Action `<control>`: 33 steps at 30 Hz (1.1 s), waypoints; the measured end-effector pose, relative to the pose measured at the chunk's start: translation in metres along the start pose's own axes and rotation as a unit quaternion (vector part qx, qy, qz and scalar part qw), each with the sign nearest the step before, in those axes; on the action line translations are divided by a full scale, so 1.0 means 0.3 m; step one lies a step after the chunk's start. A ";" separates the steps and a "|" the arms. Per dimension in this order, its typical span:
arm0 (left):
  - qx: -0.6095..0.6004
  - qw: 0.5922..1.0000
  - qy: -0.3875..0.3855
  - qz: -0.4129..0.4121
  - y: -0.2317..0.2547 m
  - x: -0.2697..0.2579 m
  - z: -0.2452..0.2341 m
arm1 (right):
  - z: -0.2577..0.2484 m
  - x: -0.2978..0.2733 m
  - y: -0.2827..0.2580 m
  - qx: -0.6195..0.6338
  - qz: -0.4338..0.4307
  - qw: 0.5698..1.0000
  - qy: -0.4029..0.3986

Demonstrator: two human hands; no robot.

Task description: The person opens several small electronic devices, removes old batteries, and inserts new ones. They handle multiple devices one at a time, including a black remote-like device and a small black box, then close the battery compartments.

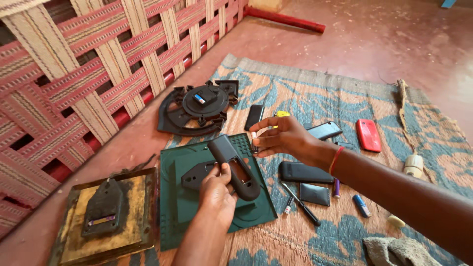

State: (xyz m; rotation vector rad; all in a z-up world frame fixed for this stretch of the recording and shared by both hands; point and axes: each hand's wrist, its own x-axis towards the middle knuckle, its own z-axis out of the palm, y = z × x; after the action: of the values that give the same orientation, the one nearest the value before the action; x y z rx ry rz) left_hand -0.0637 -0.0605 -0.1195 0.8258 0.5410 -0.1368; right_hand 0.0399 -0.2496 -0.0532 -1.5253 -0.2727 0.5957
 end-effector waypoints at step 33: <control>-0.010 1.000 -0.004 0.000 -0.035 -0.058 0.033 | 0.308 -0.253 -0.048 -0.367 -0.182 0.901 0.143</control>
State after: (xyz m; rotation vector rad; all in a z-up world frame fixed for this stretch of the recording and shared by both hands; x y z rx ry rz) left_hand -0.0780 -0.0765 -0.1121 0.8049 0.5342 -0.1331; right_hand -0.0687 -0.2098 -0.0195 -2.1868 -0.5833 -0.0656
